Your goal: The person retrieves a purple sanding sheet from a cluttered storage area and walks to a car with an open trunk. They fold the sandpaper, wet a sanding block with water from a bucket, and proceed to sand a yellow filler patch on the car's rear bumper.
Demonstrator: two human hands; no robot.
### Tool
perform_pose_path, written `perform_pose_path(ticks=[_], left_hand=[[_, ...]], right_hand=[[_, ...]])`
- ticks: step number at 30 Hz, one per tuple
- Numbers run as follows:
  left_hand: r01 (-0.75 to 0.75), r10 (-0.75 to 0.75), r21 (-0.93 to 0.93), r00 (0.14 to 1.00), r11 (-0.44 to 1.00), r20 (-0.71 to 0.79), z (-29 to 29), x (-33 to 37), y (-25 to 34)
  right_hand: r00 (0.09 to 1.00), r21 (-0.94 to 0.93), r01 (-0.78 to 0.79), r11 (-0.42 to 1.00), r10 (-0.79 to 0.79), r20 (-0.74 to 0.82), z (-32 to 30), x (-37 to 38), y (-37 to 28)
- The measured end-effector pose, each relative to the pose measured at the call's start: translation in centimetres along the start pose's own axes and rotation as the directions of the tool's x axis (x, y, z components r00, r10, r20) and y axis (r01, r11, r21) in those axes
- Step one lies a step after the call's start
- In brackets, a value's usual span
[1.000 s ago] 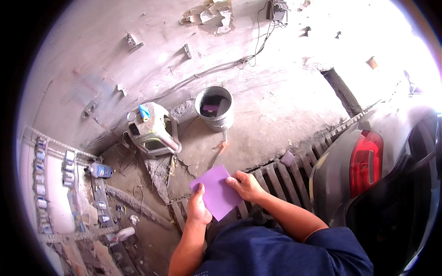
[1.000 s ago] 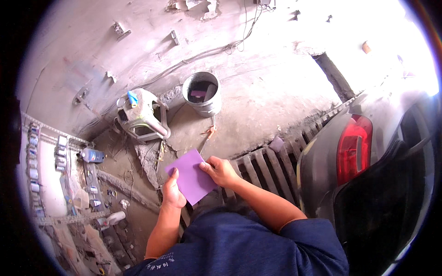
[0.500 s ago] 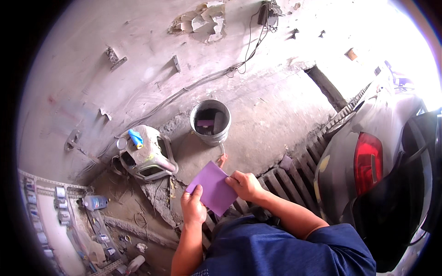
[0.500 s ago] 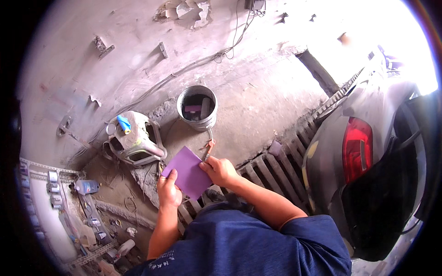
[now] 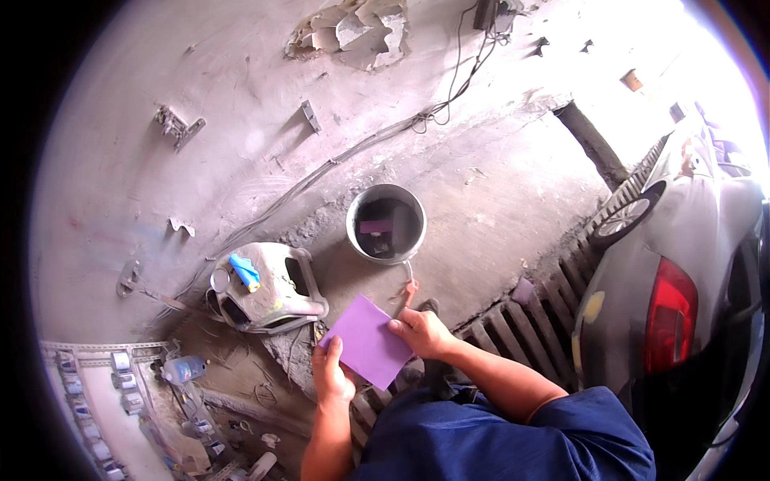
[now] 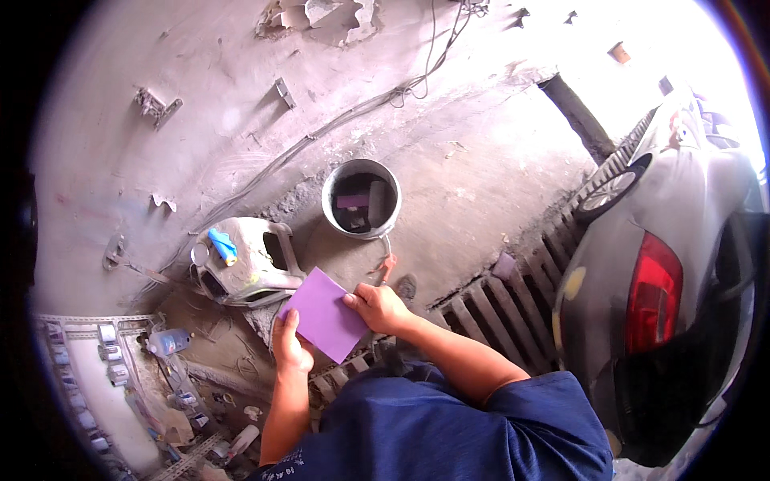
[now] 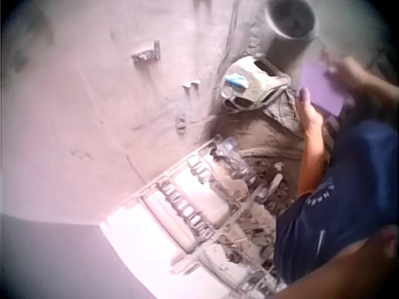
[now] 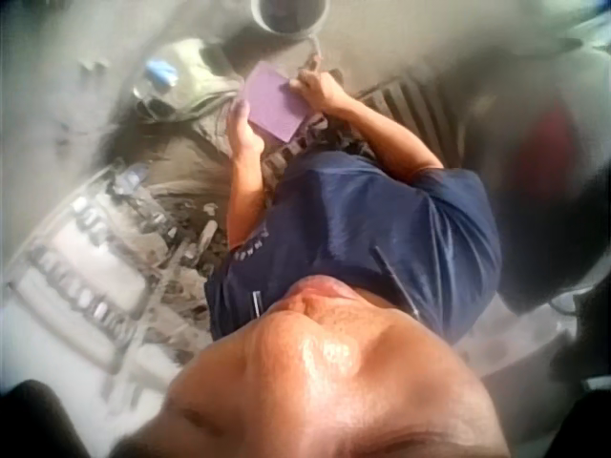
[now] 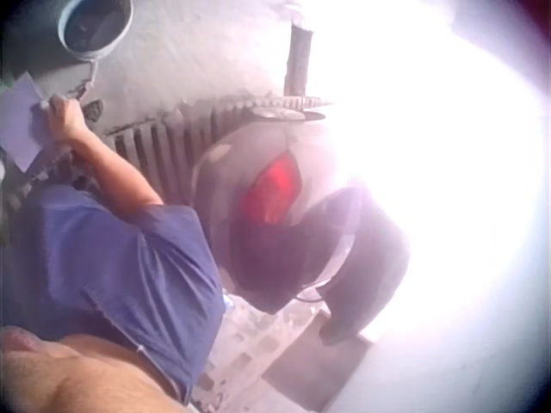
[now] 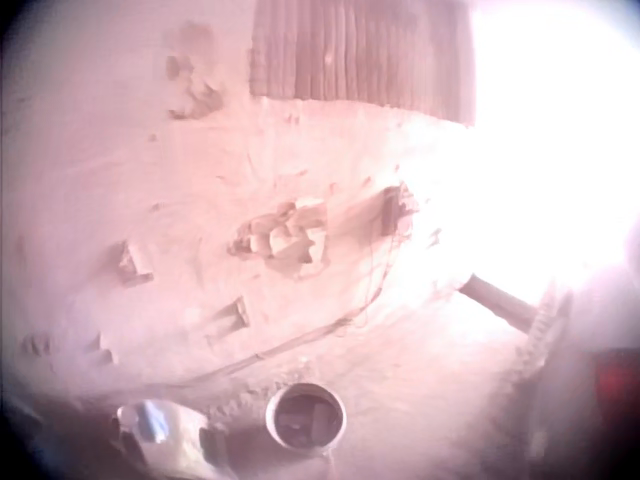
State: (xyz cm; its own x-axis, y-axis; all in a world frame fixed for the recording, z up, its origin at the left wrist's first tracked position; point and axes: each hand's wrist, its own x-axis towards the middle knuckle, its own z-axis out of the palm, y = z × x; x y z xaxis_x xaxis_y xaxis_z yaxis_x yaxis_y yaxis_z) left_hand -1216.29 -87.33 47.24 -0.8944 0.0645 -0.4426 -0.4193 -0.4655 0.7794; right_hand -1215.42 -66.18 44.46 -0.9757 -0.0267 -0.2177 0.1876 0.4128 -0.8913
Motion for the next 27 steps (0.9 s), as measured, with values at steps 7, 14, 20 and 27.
perform_pose_path(ticks=[7, 14, 20, 27], left_hand=[[0.217, -0.208, -0.299, 0.976, 0.929, 0.059, 3.7, 7.7, 1.1], [0.245, -0.249, -0.142, 0.968, 0.959, -0.014, 5.3, 15.0, 3.6], [0.362, -0.365, -0.124, 0.931, 0.924, -0.004, 3.5, 22.2, 3.4], [0.527, -0.524, -0.083, 0.850, 0.846, 0.053, -0.6, 33.8, 0.8]], right_hand=[[0.992, 0.090, -0.054, 0.994, 0.044, 0.115, -2.0, 9.3, 0.6], [0.980, 0.290, -0.096, 0.952, 0.039, 0.195, -3.6, 13.8, 1.6], [0.975, 0.138, -0.158, 0.978, 0.132, 0.178, -2.6, 18.9, 2.8], [0.932, 0.321, -0.363, 0.875, 0.349, 0.101, 1.6, 25.6, 6.8]])
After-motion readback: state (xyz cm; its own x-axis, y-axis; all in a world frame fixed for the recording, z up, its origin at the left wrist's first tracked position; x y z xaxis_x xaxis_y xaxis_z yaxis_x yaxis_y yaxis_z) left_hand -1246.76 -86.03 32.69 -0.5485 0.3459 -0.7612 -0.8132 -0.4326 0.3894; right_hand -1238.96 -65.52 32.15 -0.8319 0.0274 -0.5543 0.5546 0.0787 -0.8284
